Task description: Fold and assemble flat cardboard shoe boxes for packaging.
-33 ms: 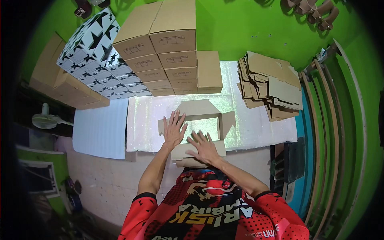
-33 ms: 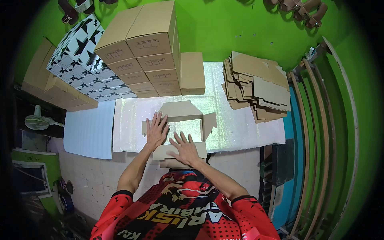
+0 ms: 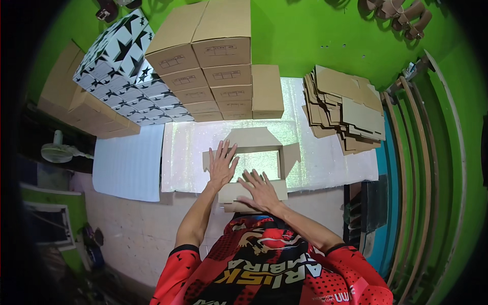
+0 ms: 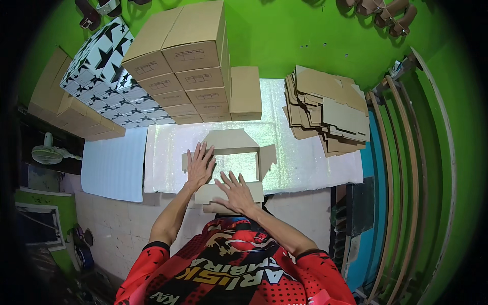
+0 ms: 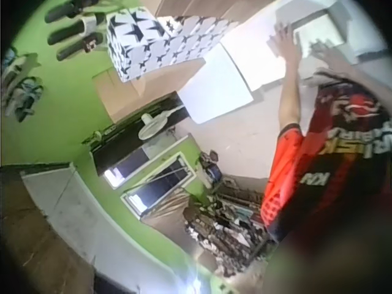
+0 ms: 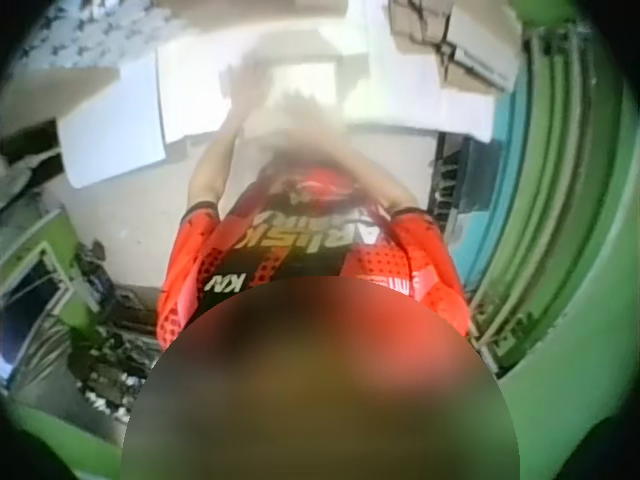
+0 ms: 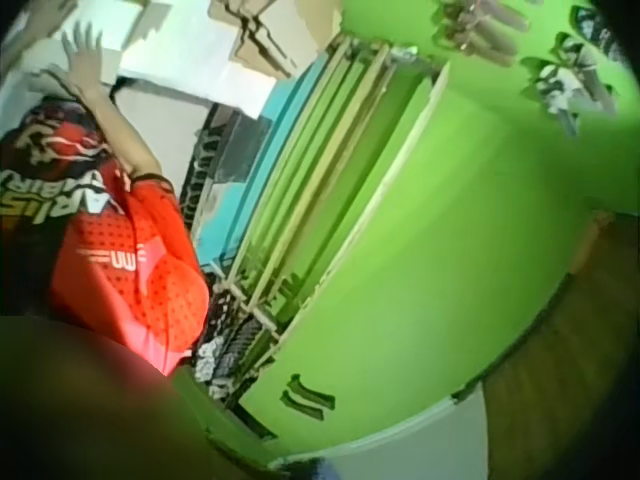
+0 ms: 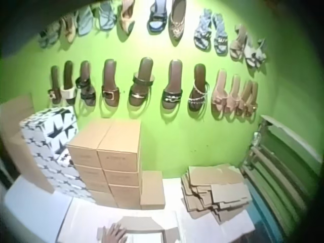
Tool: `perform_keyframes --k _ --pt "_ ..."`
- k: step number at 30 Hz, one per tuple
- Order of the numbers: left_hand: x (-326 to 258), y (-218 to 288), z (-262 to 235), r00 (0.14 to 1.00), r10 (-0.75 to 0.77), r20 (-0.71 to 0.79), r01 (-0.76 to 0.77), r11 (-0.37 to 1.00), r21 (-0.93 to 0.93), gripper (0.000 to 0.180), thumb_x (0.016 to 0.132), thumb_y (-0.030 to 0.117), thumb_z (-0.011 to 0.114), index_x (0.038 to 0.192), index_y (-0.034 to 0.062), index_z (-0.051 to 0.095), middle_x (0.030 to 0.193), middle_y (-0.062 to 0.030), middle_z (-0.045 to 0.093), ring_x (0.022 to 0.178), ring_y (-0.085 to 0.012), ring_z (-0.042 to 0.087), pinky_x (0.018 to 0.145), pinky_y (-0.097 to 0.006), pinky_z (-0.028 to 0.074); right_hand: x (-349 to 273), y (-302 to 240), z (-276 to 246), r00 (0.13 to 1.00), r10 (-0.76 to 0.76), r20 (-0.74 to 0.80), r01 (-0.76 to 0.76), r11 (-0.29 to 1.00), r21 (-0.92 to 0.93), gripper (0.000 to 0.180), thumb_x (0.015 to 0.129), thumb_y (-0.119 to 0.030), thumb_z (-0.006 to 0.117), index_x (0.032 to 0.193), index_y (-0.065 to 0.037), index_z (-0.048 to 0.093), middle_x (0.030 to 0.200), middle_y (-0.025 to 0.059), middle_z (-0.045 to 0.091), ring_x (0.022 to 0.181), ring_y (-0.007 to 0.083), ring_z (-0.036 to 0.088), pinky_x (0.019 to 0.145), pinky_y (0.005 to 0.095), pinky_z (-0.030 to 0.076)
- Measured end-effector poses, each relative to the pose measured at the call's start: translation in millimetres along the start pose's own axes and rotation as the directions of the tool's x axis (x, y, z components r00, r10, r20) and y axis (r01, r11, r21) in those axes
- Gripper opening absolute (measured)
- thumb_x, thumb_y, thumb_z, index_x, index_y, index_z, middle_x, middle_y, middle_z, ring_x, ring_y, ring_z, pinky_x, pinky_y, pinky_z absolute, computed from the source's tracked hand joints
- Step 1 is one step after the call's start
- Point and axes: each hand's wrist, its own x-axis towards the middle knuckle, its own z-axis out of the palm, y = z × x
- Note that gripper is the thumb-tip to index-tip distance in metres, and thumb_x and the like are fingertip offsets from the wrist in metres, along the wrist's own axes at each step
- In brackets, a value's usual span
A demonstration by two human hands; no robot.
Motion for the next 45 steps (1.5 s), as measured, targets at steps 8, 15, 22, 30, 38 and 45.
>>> perform_keyframes --k 8,15,22,30,38,45 --pt "8 -19 -4 0.999 -0.006 0.040 0.024 0.894 -0.448 0.057 0.112 0.040 0.044 0.165 0.0170 0.040 0.173 -0.0098 0.032 0.163 -0.0339 0.016 0.129 -0.063 0.001 -33 4 -6 0.998 -0.065 -0.014 0.062 0.988 -0.144 0.050 0.107 -0.043 0.055 0.152 -0.022 0.056 0.157 0.0092 0.055 0.146 0.0327 0.050 0.124 0.0613 0.029" --pt "16 -38 -14 0.981 0.012 0.192 0.130 0.694 -0.708 0.068 0.113 0.053 0.020 0.168 0.0141 0.030 0.174 -0.0086 0.030 0.165 -0.0282 0.009 0.130 -0.056 -0.009 10 17 -31 0.981 -0.017 -0.194 -0.027 0.975 -0.222 0.046 0.102 -0.027 0.062 0.148 -0.020 0.059 0.133 0.0061 0.070 0.138 0.0326 0.056 0.124 0.0725 0.017" --pt "18 -29 -16 0.991 -0.062 0.121 0.125 0.758 -0.641 0.069 0.113 0.053 0.029 0.166 0.0093 0.035 0.168 -0.0166 0.040 0.162 -0.0326 0.020 0.130 -0.058 -0.002 34 26 3 0.932 0.137 -0.337 -0.191 0.973 -0.133 0.052 0.106 -0.039 0.056 0.153 -0.018 0.056 0.161 0.0172 0.048 0.149 0.0422 0.042 0.124 0.0668 0.021" --pt "-9 7 1 0.999 -0.016 -0.049 0.016 1.000 -0.013 0.062 0.110 0.044 0.046 0.165 0.0179 0.039 0.174 -0.0119 0.027 0.162 -0.0334 0.020 0.130 -0.060 0.007 38 4 25 0.934 0.046 -0.353 -0.110 0.980 -0.163 0.062 0.104 -0.053 0.055 0.155 -0.016 0.053 0.167 0.0105 0.042 0.156 0.0372 0.034 0.126 0.0631 0.021" --pt "-5 10 2 0.998 -0.027 -0.058 0.027 1.000 0.009 0.064 0.111 0.048 0.041 0.167 0.0184 0.036 0.176 -0.0109 0.024 0.163 -0.0323 0.017 0.130 -0.059 0.003 -3 30 18 0.907 0.252 -0.337 -0.283 0.958 -0.044 0.077 0.101 -0.059 0.057 0.160 -0.010 0.045 0.169 0.0175 0.036 0.158 0.0399 0.029 0.128 0.0585 0.019" --pt "-3 8 4 1.000 -0.007 -0.029 0.007 1.000 -0.018 0.064 0.111 0.048 0.040 0.167 0.0187 0.034 0.176 -0.0110 0.024 0.163 -0.0319 0.016 0.130 -0.061 0.003 6 -5 33 0.963 0.053 -0.265 -0.081 0.992 -0.095 0.073 0.103 -0.057 0.056 0.161 -0.014 0.044 0.168 0.0119 0.039 0.157 0.0380 0.031 0.127 0.0589 0.021"
